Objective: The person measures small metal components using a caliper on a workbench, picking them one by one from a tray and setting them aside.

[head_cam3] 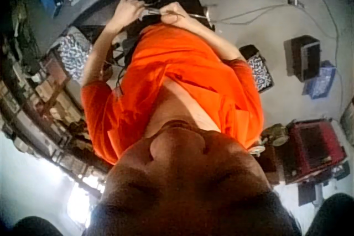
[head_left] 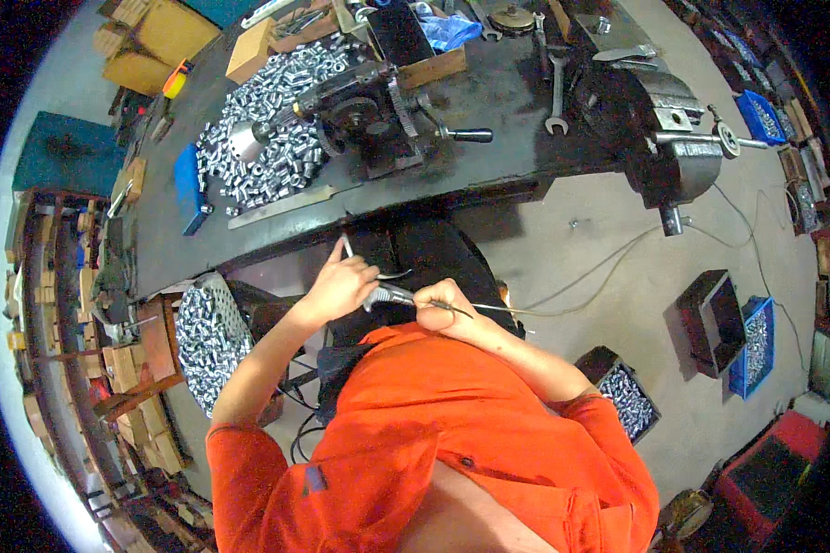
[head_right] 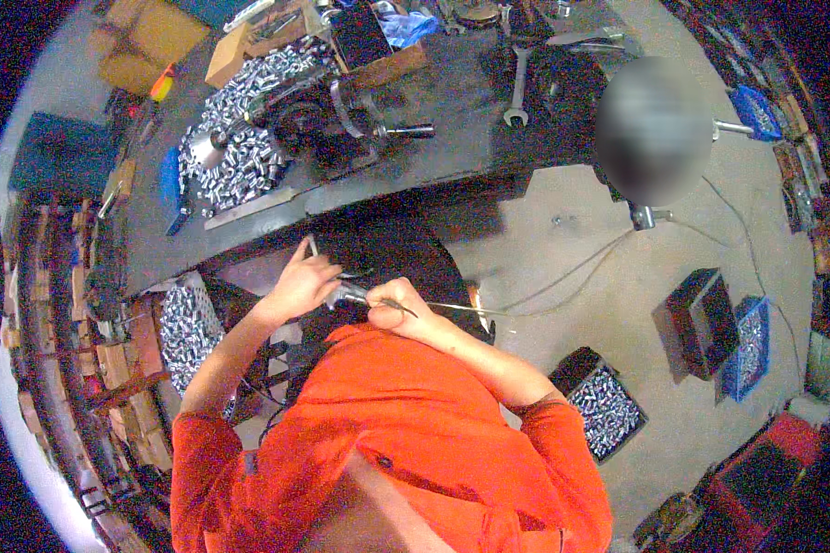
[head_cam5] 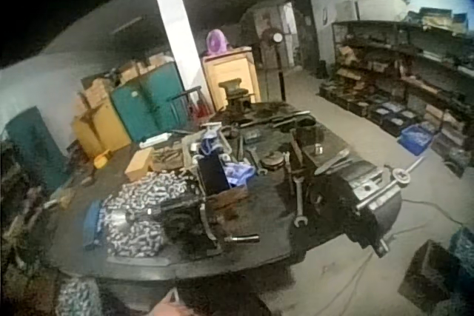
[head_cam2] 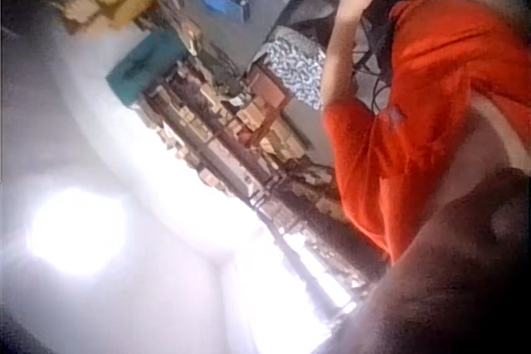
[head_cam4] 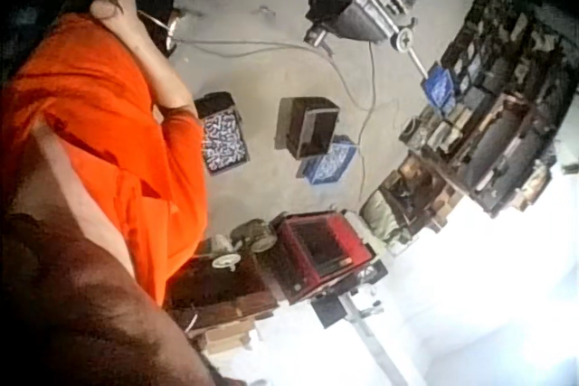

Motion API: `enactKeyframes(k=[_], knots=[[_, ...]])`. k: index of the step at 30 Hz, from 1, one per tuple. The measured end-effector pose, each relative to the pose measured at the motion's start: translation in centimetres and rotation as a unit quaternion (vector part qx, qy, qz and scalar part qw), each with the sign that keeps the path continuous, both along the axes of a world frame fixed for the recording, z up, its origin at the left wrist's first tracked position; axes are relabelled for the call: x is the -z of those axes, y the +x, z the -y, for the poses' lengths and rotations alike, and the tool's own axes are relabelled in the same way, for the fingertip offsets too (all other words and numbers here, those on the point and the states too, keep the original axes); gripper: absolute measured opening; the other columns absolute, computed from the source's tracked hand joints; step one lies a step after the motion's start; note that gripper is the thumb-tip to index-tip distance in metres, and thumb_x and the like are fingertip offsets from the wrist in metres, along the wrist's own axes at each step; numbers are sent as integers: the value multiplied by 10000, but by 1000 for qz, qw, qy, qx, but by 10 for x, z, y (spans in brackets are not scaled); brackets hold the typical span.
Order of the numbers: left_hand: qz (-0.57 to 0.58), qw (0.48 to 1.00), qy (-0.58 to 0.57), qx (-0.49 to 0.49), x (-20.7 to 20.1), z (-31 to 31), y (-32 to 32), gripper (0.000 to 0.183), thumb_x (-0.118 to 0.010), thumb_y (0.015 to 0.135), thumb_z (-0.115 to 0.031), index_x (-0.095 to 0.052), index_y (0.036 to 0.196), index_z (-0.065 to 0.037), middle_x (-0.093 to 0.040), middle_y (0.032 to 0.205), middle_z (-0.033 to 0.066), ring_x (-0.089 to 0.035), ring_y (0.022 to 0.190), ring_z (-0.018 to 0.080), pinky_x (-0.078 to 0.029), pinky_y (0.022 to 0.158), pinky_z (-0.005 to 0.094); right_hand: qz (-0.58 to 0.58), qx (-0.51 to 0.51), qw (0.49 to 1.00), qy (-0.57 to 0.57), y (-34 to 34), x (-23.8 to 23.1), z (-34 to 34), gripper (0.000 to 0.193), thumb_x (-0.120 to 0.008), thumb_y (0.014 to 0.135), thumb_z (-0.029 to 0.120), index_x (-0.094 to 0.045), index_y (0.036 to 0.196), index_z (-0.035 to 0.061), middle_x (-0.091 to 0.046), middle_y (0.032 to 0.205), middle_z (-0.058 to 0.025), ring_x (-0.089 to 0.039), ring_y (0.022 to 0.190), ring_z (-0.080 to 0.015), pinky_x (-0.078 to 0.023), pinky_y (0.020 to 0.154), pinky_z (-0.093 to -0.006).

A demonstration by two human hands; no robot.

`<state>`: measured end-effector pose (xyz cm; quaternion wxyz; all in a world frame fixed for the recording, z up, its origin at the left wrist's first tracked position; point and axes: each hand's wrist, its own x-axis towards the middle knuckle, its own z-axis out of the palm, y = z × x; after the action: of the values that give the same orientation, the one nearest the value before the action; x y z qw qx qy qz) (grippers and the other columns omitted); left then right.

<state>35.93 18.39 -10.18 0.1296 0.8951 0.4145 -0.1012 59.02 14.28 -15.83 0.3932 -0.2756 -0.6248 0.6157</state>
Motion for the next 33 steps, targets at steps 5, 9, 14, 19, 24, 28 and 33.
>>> enactKeyframes(k=[5, 9, 14, 19, 24, 28, 33], knots=[[83, 995, -18, -53, -16, 58, -15, 179, -581, 821, -207, -623, 904, -54, -609, 739, 110, -602, 805, 275, -407, 914, 487, 19, -88, 995, -34, 6, -12, 7, 255, -526, 662, 208, -381, 518, 56, -296, 496, -13, -324, 478, -97, -260, 444, -320], [136, 983, -24, -118, -24, 80, -8, 201, -624, 786, -182, -632, 888, -9, -617, 765, 164, -597, 762, 324, -474, 723, 402, -6, -149, 987, -62, 13, -20, 7, 257, -535, 627, 236, -414, 506, 44, -321, 491, -18, -350, 484, -101, -275, 459, -324], [140, 985, -21, -99, -30, 89, -21, 232, -617, 791, -180, -625, 955, -16, -626, 803, 146, -600, 808, 319, -481, 727, 403, 9, -161, 985, -55, 11, -33, 6, 254, -547, 668, 237, -447, 551, 35, -360, 512, -24, -376, 508, -106, -288, 477, -321], [90, 990, -50, -92, -29, 81, -32, 248, -599, 802, -238, -618, 961, -49, -610, 843, 145, -590, 813, 337, -480, 712, 438, 71, -93, 993, 1, 10, -16, 11, 255, -502, 696, 23, -334, 515, 87, -322, 538, 42, -313, 549, -43, -236, 448, -269], [100, 992, -37, -60, -20, 74, -42, 243, -606, 777, -216, -606, 953, -48, -605, 839, 143, -590, 835, 327, -469, 752, 449, 129, -21, 991, 21, -2, -22, 17, 348, -555, 686, -13, -303, 470, 93, -271, 486, 56, -289, 513, -16, -210, 411, -260], [187, 979, -2, -76, -9, 93, -57, 256, -603, 787, -188, -598, 1001, -48, -615, 921, 135, -590, 931, 316, -462, 834, 433, 169, -40, 985, 21, -8, -29, 16, 343, -546, 671, -47, -301, 466, 80, -304, 481, 45, -312, 494, -23, -227, 416, -254], [221, 961, -40, -160, -38, 107, -81, 261, -576, 813, -208, -616, 1021, -56, -645, 923, 144, -611, 876, 331, -484, 772, 428, 192, -28, 981, 21, -3, -21, 20, 342, -532, 658, -87, -307, 457, 74, -323, 480, 49, -319, 482, -22, -237, 408, -240]])
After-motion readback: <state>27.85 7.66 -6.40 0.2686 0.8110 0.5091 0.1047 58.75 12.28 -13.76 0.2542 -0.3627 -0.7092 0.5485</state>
